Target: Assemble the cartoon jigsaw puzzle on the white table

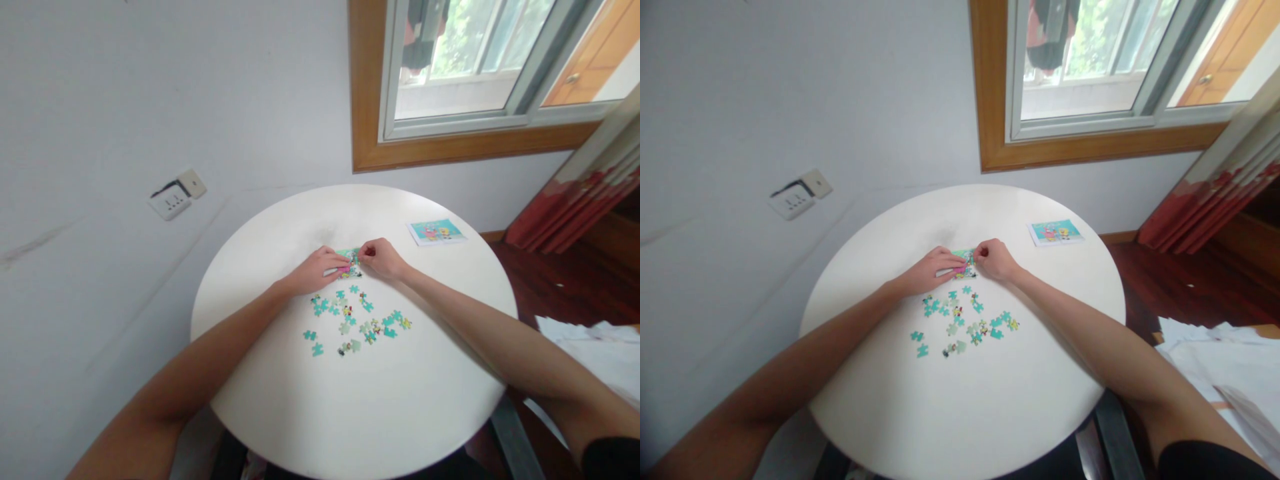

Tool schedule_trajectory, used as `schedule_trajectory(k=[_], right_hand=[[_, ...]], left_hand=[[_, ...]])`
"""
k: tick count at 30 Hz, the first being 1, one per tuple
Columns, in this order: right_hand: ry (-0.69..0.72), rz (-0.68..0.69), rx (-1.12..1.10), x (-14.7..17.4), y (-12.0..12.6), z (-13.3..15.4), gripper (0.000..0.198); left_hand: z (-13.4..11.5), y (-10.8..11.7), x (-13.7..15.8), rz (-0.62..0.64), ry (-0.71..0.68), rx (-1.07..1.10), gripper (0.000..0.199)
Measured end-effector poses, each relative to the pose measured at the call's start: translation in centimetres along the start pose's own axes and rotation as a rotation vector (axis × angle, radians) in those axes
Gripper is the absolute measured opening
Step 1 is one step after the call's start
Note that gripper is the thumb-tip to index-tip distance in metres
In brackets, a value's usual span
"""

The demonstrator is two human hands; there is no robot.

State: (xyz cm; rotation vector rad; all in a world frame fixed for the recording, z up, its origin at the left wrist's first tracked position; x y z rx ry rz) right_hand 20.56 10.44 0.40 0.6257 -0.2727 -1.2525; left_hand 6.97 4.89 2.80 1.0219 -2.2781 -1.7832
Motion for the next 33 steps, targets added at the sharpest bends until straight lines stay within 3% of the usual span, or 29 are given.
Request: schedule_trajectory(k=[19,27,33], right_hand=[[0.012,-0.038,0.194,-0.2,0.1,0.4,0.016],[0.083,0.09,0.384,0.9,-0.7,1.9,0.036],[0.08,-0.003,0.379,0.6,0.3,1.7,0.037]], left_hand=[[0.1,-0.1,0.0,0.019,0.01,0.023,0.028],[0.0,0.0,0.0,0.001,0.01,0.042,0.027],[0.2,-0.2,0.1,0.018,0.009,0.033,0.027]])
Point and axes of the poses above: each hand's wrist, its own x-axis away from the middle knuckle, its own y-axis out of the back of the hand, z = x × y, the point moved 9 cm from there along -x, towards the middle knuckle, and after that the axes turned 5 degrees about -y, right-handed, at the moved point
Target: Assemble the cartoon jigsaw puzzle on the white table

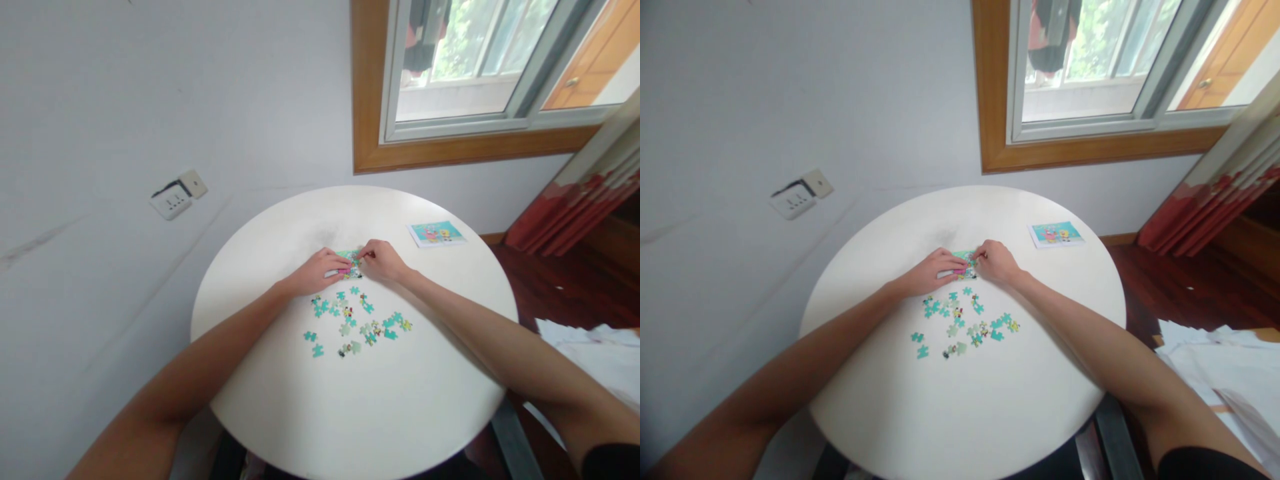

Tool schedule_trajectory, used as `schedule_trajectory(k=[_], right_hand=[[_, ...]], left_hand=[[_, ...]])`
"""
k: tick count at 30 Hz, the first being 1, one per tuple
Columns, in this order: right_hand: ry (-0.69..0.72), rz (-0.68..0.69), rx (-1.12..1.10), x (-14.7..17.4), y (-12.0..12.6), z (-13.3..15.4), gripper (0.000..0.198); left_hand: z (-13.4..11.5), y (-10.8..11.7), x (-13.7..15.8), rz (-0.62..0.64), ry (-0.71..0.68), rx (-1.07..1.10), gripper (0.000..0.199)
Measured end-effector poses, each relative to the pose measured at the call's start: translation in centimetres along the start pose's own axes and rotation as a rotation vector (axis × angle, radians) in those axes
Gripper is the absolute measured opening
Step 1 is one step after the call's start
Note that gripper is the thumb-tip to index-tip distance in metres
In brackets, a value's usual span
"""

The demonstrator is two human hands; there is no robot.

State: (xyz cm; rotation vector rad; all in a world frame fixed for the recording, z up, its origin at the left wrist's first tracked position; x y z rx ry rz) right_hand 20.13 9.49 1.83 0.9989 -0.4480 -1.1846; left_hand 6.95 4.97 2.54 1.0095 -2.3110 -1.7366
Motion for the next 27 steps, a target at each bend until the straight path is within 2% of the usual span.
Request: schedule_trajectory(k=[4,10,15,27], right_hand=[[-0.011,-0.009,0.011,-0.13,0.11,-0.55,0.039],[-0.002,0.06,0.031,0.06,-0.74,-0.36,0.039],[-0.017,0.016,0.003,-0.04,-0.32,-0.77,0.041],[-0.031,0.058,0.006,0.25,-0.41,-0.43,0.039]], left_hand=[[-0.01,-0.03,-0.05,0.015,0.006,0.003,0.027],[-0.28,0.26,-0.07,-0.001,0.006,0.023,0.027],[-0.18,0.06,-0.02,0.019,0.009,0.008,0.028],[-0.44,0.28,0.0,0.009,0.004,0.03,0.027]])
Point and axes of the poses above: each hand's wrist, its own x-axis away from the middle knuckle, its own y-axis out of the back of the hand, z = x × y, the point moved 9 cm from there along -x, towards the middle knuckle, and after that the axes turned 5 degrees about -y, right-handed, at the moved point
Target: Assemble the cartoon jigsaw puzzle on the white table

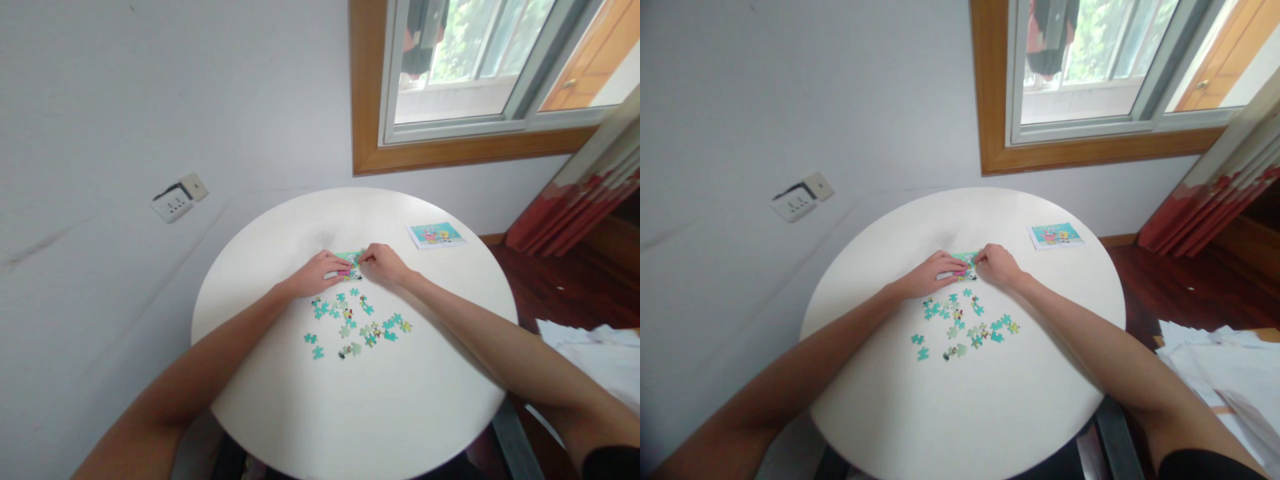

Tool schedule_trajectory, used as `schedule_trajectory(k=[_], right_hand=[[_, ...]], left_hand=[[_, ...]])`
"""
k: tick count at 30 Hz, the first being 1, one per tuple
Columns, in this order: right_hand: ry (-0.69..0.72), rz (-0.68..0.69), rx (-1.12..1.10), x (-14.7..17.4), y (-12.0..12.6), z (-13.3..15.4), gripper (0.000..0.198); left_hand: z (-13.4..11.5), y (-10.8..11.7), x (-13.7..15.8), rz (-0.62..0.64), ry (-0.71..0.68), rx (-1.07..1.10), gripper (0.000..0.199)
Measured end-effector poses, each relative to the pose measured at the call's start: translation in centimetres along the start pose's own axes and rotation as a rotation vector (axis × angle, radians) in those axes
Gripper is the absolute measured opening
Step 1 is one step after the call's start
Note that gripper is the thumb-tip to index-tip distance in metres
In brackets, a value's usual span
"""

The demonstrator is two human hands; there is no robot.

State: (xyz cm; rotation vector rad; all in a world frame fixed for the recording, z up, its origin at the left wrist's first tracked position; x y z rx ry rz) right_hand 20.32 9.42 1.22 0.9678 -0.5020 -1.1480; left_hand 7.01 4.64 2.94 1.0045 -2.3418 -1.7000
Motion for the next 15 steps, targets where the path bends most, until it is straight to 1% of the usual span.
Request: schedule_trajectory(k=[2,5,7,9,11,13,15], right_hand=[[0.016,-0.017,-0.02,0.0,0.2,0.2,0.038],[0.109,-0.038,-0.068,0.3,0.9,1.4,0.034],[0.183,-0.028,-0.115,0.7,1.5,2.5,0.032],[0.245,0.01,-0.157,1.4,2.2,3.6,0.029],[0.309,0.105,-0.173,2.3,2.5,4.8,0.024],[0.362,0.261,-0.148,3.7,2.3,6.2,0.019],[0.371,0.431,-0.075,5.5,1.7,7.1,0.014]], left_hand=[[0.0,0.0,0.0,0.0,-0.001,-0.008,0.028],[-0.1,0.3,-0.1,-0.033,-0.02,-0.031,0.029],[-0.1,0.7,-0.1,-0.068,-0.038,-0.057,0.03],[0.1,1.0,0.0,-0.095,-0.055,-0.084,0.029],[0.5,1.3,0.1,-0.115,-0.058,-0.105,0.028],[1.0,1.6,0.3,-0.137,-0.049,-0.116,0.027],[1.2,1.7,0.4,-0.148,-0.042,-0.12,0.027]])
Point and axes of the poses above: each hand's wrist, its own x-axis away from the middle knuckle, its own y-axis out of the back of the hand, z = x × y, the point moved 9 cm from there along -x, towards the middle knuckle, and after that the axes turned 5 degrees about -y, right-handed, at the moved point
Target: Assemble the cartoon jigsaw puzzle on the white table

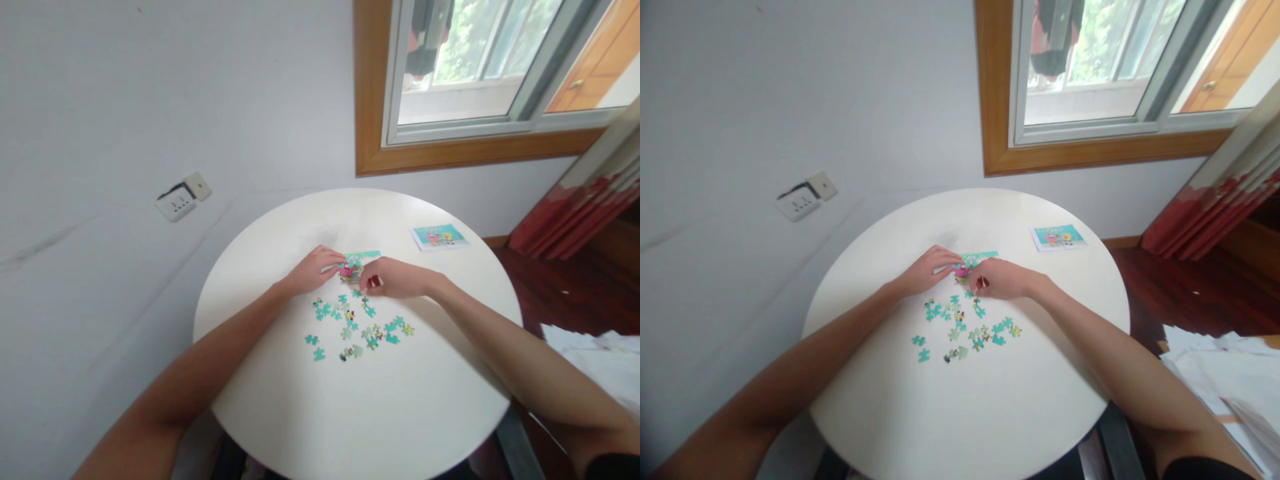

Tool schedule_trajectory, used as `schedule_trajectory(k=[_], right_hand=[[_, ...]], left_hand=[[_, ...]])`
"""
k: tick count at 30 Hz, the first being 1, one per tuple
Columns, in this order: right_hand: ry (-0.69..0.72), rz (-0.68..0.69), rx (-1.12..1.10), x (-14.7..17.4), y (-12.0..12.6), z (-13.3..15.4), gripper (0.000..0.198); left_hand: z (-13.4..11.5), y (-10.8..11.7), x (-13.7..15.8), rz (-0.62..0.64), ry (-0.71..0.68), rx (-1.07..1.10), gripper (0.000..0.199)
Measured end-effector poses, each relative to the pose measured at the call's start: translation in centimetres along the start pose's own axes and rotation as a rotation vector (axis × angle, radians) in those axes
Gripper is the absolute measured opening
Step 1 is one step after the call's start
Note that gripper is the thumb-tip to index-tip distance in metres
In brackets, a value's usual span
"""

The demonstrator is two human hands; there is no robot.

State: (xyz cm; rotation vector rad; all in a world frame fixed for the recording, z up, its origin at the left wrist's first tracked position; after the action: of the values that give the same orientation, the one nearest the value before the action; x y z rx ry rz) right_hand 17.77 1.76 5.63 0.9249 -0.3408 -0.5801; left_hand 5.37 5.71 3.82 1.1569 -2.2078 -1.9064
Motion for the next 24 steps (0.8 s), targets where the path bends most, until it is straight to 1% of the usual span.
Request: schedule_trajectory(k=[3,5,9,13,17,24], right_hand=[[-0.094,0.187,0.136,1.6,-1.9,1.3,0.01],[-0.151,0.241,0.24,2.3,-2.8,1.9,0.014],[-0.25,0.287,0.395,2.6,-3.8,2.5,0.028],[-0.286,0.282,0.437,2.3,-4.4,2.5,0.03],[-0.288,0.288,0.435,2.0,-4.8,2.2,0.029],[-0.25,0.353,0.424,2.1,-4.7,2.1,0.027]], left_hand=[[0.0,-0.1,0.0,0.005,-0.008,-0.001,0.026],[0.0,-0.1,0.0,0.005,-0.014,0.002,0.026],[0.2,-0.2,0.0,0.001,-0.016,0.023,0.026],[0.5,-0.3,0.1,0.004,-0.016,0.028,0.026],[0.6,-0.4,0.1,0.007,-0.024,0.018,0.025],[0.5,-0.4,0.1,0.016,-0.022,0.015,0.025]])
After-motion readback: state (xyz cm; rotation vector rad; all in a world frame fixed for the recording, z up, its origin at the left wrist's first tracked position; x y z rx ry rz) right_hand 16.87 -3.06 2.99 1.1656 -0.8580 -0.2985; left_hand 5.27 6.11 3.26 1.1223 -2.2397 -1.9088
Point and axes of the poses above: each hand's wrist, its own x-axis away from the middle knuckle, its own y-axis out of the back of the hand, z = x × y, the point moved 9 cm from there along -x, towards the middle knuckle, and after that the axes turned 5 degrees about -y, right-handed, at the moved point
